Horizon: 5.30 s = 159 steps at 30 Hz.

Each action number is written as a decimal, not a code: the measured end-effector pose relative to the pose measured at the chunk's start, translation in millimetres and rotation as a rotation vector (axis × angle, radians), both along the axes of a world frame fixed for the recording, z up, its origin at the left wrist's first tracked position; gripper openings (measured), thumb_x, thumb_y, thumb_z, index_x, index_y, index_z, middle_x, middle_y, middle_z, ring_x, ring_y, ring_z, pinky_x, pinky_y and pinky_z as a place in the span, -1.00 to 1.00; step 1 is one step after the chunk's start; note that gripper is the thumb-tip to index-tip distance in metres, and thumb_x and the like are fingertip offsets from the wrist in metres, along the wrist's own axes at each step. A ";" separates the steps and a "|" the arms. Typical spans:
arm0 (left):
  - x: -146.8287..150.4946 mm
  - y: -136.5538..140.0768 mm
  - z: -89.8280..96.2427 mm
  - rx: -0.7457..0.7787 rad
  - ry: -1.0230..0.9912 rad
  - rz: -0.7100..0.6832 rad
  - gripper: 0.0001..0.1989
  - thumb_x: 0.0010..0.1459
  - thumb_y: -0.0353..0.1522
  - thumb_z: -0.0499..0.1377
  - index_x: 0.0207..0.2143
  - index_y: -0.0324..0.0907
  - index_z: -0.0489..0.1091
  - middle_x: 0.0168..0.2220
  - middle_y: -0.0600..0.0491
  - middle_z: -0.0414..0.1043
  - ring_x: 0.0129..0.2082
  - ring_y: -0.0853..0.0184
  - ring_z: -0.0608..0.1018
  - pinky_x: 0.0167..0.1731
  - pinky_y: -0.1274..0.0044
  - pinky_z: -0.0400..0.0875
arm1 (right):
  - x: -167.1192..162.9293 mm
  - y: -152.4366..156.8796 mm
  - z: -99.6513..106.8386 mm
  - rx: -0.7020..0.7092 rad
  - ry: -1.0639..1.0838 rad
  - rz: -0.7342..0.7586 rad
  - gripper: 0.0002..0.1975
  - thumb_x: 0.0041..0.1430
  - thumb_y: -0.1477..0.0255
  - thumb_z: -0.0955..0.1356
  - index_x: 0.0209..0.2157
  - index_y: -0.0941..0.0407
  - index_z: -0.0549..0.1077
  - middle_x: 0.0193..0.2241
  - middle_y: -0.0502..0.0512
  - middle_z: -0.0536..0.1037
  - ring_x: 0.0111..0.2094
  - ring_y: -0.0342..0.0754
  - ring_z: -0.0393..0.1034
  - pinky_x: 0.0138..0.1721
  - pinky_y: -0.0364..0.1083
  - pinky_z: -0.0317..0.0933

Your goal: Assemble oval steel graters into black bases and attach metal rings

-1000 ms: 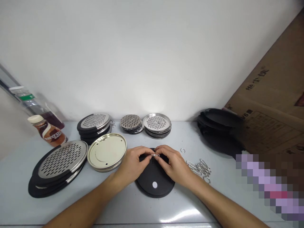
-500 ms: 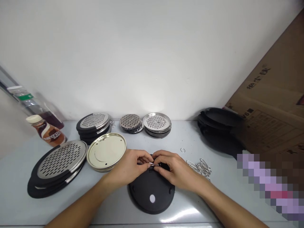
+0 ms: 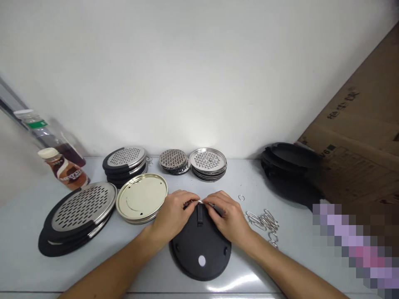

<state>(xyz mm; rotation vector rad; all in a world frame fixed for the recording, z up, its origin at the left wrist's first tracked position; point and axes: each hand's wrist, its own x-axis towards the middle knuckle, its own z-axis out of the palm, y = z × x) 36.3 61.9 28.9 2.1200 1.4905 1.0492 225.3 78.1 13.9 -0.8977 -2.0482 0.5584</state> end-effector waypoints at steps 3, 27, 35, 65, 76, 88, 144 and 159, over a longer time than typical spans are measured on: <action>0.4 -1.4 0.7 -0.002 0.041 0.006 -0.80 0.12 -0.55 0.20 -0.28 -0.10 0.51 -0.32 0.16 0.57 -0.30 0.35 0.56 -0.23 0.51 0.41 | -1.2 0.8 -0.8 -0.014 0.002 0.017 -0.73 0.18 0.63 0.28 -0.21 0.04 0.53 -0.32 0.07 0.55 -0.23 0.00 0.38 -0.17 0.00 0.31; -0.7 -9.5 -8.2 0.178 0.255 -0.022 -0.77 0.13 -0.60 0.17 -0.25 -0.19 0.54 -0.32 0.02 0.55 -0.30 0.26 0.53 -0.24 0.41 0.49 | -1.4 2.5 -4.3 -0.004 -0.117 0.039 -0.66 0.29 0.56 0.22 -0.11 -0.01 0.57 -0.31 0.13 0.53 -0.23 0.01 0.38 -0.20 0.00 0.36; 1.1 -11.0 -9.5 0.238 0.320 -0.067 -0.79 0.20 -0.59 0.12 -0.24 -0.23 0.52 -0.32 -0.01 0.54 -0.32 0.26 0.51 -0.28 0.42 0.49 | -1.8 2.1 -4.1 0.042 -0.139 0.062 -0.66 0.30 0.57 0.19 -0.13 0.05 0.56 -0.32 0.15 0.50 -0.24 0.01 0.35 -0.21 -0.01 0.34; 2.4 -5.3 -6.7 0.107 0.114 -0.081 -0.71 0.31 -0.44 0.04 0.04 -0.09 0.39 -0.13 0.01 0.53 -0.14 0.27 0.53 -0.10 0.39 0.43 | 19.1 20.1 7.3 -0.603 0.067 -0.049 -0.84 0.09 0.41 0.36 -0.33 0.16 0.57 -0.43 0.09 0.57 -0.39 -0.04 0.44 -0.30 -0.04 0.33; 11.7 -18.0 4.2 0.000 0.074 -0.157 -0.84 0.10 -0.37 0.29 -0.22 -0.10 0.44 -0.09 0.01 0.41 -0.03 0.22 0.43 0.01 0.34 0.35 | 29.3 26.6 17.8 -0.958 0.542 0.076 -0.72 -0.11 0.37 0.54 -0.30 0.17 0.59 -0.37 0.09 0.59 -0.31 -0.08 0.44 -0.13 -0.05 0.26; 10.2 -17.6 14.8 -0.037 -0.117 -0.284 -0.56 0.10 -0.45 0.29 0.04 0.00 0.37 0.01 0.08 0.45 0.05 0.26 0.44 0.11 0.35 0.30 | 25.2 13.0 38.7 -0.907 0.698 0.479 -0.72 0.17 0.25 0.38 -0.11 0.05 0.56 0.00 0.15 0.54 0.15 0.13 0.29 0.24 0.20 -0.02; -20.2 -28.6 74.0 -0.252 -0.478 0.072 -0.67 0.12 -0.24 0.27 -0.05 -0.11 0.50 -0.08 0.02 0.56 -0.06 0.18 0.57 -0.02 0.36 0.47 | 23.6 11.4 27.8 -0.371 -0.018 -0.233 -0.59 0.21 0.15 0.28 -0.53 0.10 0.57 -0.60 0.06 0.47 -0.51 -0.04 0.39 -0.45 -0.11 0.22; -235.1 -16.5 106.2 -0.433 -0.780 0.604 -0.72 0.07 -0.47 0.30 -0.13 -0.20 0.46 -0.33 -0.03 0.60 -0.43 0.28 0.64 -0.46 0.51 0.58 | 14.4 7.2 20.3 -0.328 -0.178 -0.064 -0.69 0.24 0.20 0.26 -0.32 0.05 0.58 -0.34 0.10 0.58 -0.48 -0.04 0.42 -0.38 -0.06 0.26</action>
